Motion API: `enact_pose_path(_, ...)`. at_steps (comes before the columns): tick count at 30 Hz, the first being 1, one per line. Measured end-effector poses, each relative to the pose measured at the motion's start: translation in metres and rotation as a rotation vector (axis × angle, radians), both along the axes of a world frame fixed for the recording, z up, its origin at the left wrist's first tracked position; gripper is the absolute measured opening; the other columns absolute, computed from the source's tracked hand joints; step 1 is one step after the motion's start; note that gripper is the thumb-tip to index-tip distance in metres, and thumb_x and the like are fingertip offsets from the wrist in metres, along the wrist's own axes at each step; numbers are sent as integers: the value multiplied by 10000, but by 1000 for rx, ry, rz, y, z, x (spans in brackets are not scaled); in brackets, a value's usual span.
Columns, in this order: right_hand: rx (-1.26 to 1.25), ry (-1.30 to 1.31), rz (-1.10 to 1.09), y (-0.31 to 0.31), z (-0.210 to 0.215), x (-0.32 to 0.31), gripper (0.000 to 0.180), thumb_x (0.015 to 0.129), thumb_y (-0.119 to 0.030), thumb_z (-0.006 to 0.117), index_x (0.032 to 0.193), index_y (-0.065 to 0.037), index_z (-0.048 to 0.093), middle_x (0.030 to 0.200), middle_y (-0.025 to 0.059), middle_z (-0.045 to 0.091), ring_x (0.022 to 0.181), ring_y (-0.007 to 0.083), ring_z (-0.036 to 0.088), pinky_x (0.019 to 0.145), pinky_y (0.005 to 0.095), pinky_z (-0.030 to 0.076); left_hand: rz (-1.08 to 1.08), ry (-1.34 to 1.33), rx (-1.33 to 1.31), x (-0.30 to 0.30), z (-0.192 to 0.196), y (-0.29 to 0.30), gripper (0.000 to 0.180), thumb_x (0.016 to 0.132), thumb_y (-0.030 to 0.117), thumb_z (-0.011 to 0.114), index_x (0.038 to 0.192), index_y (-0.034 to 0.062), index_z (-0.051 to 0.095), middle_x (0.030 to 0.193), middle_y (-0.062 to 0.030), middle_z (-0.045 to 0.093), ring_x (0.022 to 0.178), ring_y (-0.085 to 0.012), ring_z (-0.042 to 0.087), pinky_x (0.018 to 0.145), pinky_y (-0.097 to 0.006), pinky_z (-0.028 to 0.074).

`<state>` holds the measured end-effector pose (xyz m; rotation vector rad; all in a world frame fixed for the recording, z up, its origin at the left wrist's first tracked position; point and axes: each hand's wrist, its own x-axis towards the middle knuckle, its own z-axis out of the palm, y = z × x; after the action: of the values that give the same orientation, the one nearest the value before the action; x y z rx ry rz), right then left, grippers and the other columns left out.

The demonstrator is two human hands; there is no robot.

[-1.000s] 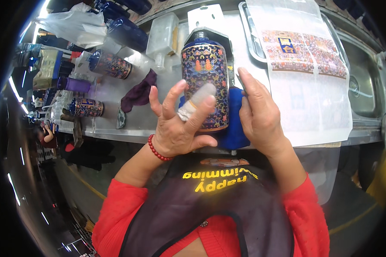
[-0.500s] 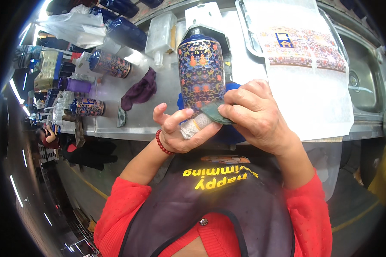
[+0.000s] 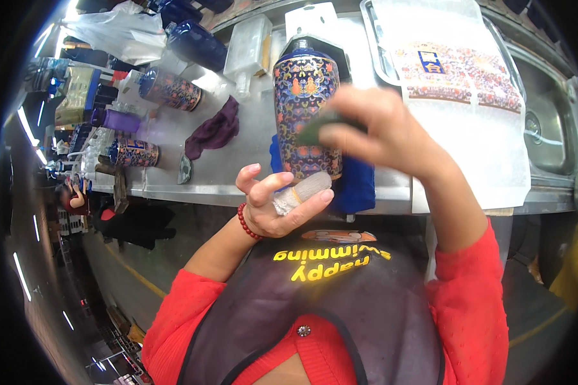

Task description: The person applies a decorative sticker to a blue cylindrical container, smooths it with a green card, and then applies a second sticker to the same container.

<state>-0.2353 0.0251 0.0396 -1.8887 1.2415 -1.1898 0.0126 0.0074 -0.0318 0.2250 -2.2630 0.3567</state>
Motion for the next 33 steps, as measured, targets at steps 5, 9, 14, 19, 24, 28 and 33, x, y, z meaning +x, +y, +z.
enact_pose_path(5, -719, 413, -266, 5, -15, 11, 231, 769, -70, 725, 998, -72, 697, 895, 62, 594, 811, 264, 581, 724, 395, 465, 14, -3, 72, 12, 2, 10, 340, 821, 262, 765, 1155, 324, 747, 1155, 139, 624, 1068, -151, 510, 1035, -452, 342)
enact_pose_path(9, -283, 24, 122, 52, -43, 14, 330, 713, -6, 774, 1035, -54, 725, 925, 79, 618, 824, 258, 590, 733, 381, 470, 56, 60, 230, 28, 9, 16, 235, 923, 250, 669, 1148, 253, 737, 1177, 10, 687, 1084, -217, 484, 1085, -506, 322)
enact_pose_path(14, -420, 168, -349, 53, -48, 16, 432, 668, 33, 803, 1086, -49, 727, 904, 88, 606, 796, 271, 581, 695, 382, 469, 200, 47, 496, 18, 3, 7, 496, 1022, 458, 534, 1317, 92, 691, 1251, -78, 673, 1206, -310, 418, 1128, -526, 239)
enact_pose_path(19, -274, -177, -31, 55, -36, 17, 342, 742, 20, 769, 1077, -34, 725, 886, 107, 634, 769, 251, 628, 686, 363, 508, 211, -38, 392, 14, -3, 7, 537, 1030, 530, 496, 1303, 123, 714, 1299, -19, 653, 1237, -291, 412, 1148, -528, 217)
enact_pose_path(24, -340, 97, -327, 61, -50, 19, 345, 747, 23, 799, 1078, -26, 715, 969, 135, 628, 813, 259, 630, 651, 339, 509, 186, -60, 339, 20, -2, 7, 507, 1030, 527, 497, 1267, 151, 739, 1283, -2, 659, 1245, -278, 419, 1150, -530, 213)
enact_pose_path(28, -138, -169, -207, 65, -54, 20, 220, 872, -68, 766, 1074, -9, 700, 915, 95, 673, 780, 188, 647, 682, 302, 522, 158, -31, 448, 18, 2, 2, 628, 1037, 575, 442, 1314, 73, 697, 1326, -78, 659, 1267, -297, 419, 1165, -531, 193)
enact_pose_path(33, 208, -658, -383, 62, -55, 25, 291, 1051, -153, 580, 1282, 21, 600, 1156, 64, 666, 1005, 78, 598, 875, 242, 500, 210, -71, 488, 7, 0, 5, 782, 1034, 652, 351, 1397, 10, 612, 1407, -159, 606, 1324, -329, 393, 1181, -546, 149)
